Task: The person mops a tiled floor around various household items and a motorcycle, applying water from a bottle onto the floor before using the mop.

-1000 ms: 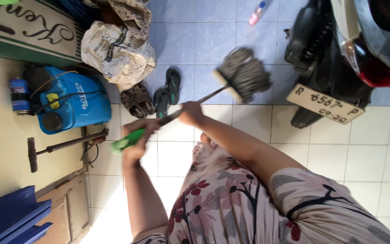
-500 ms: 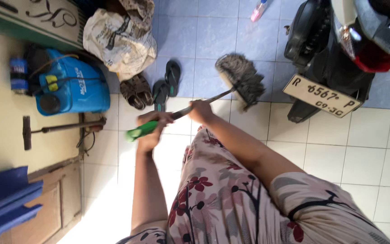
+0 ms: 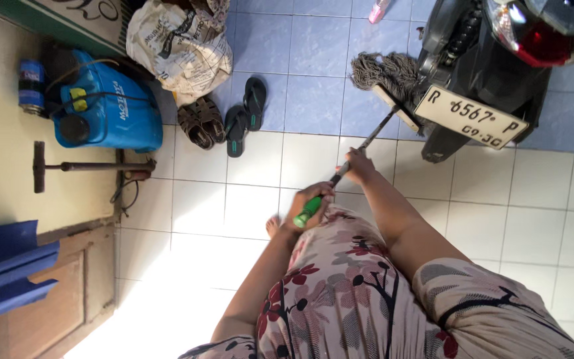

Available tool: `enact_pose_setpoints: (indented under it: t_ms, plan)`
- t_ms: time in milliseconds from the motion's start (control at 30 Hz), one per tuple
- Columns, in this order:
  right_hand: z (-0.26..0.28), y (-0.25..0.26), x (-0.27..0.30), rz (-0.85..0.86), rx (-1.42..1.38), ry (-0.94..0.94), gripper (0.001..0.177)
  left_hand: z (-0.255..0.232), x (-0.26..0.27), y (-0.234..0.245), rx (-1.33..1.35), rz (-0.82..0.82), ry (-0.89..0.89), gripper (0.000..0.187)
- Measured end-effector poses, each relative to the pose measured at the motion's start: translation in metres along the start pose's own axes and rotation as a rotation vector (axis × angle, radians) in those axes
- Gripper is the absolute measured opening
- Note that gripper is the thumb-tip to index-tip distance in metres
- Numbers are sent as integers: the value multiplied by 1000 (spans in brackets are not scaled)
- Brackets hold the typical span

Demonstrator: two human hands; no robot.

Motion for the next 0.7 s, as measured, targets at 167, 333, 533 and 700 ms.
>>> enact_pose_setpoints:
  t_ms: [167,333,533,700]
  plan:
    - [105,-32,-18,-9,94,205,59,-29,12,100,-29,-68,85,11]
    - [220,-44,12,-300,-233,269,51,-82,35,192,-92,-77,122,10]
    - [279,-45,59,-401,-309,222,22,-121,54,224,-172,-22,-127,13]
    - [222,-84,71,-341,-255,16,11,-85,67,198,-139,125,-141,12]
Point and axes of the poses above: each hand's wrist, its own x-axis away from the middle knuckle, its own y-axis out of the back of the hand, z = x × y, the point moved 10 cm from there along -x, towards the middle knuckle, and after that the axes turned 3 degrees about -z, right-handed, at the moved point
